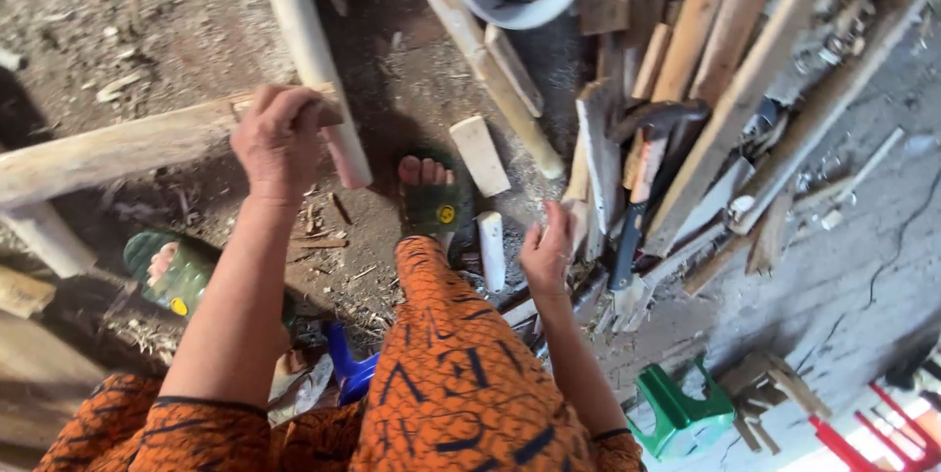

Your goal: The person assembles a small wooden frame by positioning pieces of wood and securing them with nails. They use a hand saw to cut a piece of wood, then use a hammer to drive nails into the joints to connect the pieces together.

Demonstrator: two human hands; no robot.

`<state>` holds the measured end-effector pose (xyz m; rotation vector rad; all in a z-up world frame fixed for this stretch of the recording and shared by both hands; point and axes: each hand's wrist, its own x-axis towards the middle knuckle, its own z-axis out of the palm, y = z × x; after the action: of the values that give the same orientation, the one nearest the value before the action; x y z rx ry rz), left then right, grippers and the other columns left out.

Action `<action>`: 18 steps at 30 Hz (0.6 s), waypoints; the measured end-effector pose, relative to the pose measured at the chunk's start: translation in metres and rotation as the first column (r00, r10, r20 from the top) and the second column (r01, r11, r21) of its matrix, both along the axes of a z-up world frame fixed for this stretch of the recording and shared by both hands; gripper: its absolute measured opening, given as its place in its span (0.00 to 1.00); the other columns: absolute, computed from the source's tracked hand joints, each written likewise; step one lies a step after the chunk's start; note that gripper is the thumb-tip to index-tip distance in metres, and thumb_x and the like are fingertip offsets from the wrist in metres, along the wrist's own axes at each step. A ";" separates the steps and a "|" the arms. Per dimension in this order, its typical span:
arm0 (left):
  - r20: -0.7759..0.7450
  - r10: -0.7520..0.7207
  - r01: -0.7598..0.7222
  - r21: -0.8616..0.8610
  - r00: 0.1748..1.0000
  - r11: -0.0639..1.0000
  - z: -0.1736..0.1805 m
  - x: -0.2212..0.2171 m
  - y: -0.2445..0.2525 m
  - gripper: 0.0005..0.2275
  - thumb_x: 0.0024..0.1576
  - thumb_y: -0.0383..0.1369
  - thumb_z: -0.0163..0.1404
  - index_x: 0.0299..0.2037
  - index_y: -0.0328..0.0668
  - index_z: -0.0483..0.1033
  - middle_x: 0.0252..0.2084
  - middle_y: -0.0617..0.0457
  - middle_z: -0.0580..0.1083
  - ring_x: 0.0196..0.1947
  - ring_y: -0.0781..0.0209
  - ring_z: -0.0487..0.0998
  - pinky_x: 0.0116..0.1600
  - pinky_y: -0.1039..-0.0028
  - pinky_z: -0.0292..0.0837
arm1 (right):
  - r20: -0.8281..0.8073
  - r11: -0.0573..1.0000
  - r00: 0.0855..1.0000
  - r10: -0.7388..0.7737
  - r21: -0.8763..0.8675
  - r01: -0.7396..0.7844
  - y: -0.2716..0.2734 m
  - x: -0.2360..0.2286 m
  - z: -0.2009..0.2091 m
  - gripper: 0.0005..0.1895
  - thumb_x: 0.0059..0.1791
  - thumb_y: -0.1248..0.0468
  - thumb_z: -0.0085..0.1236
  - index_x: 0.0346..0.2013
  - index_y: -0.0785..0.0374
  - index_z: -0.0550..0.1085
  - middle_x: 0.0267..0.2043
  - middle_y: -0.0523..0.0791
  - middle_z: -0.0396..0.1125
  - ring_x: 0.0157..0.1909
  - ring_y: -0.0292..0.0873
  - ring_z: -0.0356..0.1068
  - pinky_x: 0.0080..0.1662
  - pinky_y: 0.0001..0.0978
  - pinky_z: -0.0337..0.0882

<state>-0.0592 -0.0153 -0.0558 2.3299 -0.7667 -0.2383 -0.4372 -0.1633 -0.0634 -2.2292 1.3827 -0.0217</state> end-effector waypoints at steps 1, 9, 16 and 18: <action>-0.004 -0.017 0.017 -0.010 1.000 1.000 -0.005 -0.002 0.002 0.08 0.51 0.27 0.60 0.33 0.59 0.77 0.32 0.62 0.72 0.32 0.57 0.78 0.39 0.72 0.73 | -0.004 1.000 1.000 -0.017 -0.010 0.017 -0.011 -0.013 0.007 0.22 0.43 0.70 0.49 0.52 0.57 0.66 0.45 0.46 0.62 0.50 0.51 0.63 0.50 0.41 0.64; -0.619 0.256 -0.504 -0.264 0.742 0.823 0.063 -0.011 -0.034 0.08 0.47 0.19 0.54 0.22 0.42 0.70 0.24 0.52 0.63 0.27 0.64 0.70 0.41 0.76 0.67 | -0.006 0.948 1.000 -0.018 -0.319 0.016 -0.123 -0.051 0.009 0.28 0.43 0.77 0.53 0.57 0.76 0.58 0.48 0.67 0.58 0.49 0.71 0.60 0.51 0.56 0.61; -0.093 0.076 -0.069 0.073 0.993 0.995 0.006 0.000 0.001 0.02 0.49 0.36 0.56 0.28 0.63 0.78 0.31 0.67 0.71 0.28 0.65 0.73 0.24 0.72 0.59 | -0.546 0.982 0.817 -0.185 -0.066 0.178 -0.128 0.017 0.050 0.31 0.52 0.63 0.46 0.67 0.66 0.48 0.60 0.64 0.43 0.48 0.73 0.60 0.49 0.58 0.64; -0.112 0.022 -0.027 -0.045 0.993 0.999 0.006 0.000 0.002 0.02 0.52 0.34 0.57 0.30 0.59 0.78 0.30 0.65 0.71 0.26 0.67 0.72 0.25 0.77 0.61 | -0.328 0.923 0.875 -0.357 0.022 0.384 -0.123 0.038 0.073 0.27 0.49 0.79 0.39 0.62 0.65 0.52 0.57 0.59 0.45 0.43 0.54 0.62 0.39 0.46 0.69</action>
<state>-0.0595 -0.0134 -0.0501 2.2598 -0.6814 -0.3329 -0.3991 -0.2858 0.0093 -1.9212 1.9339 0.2716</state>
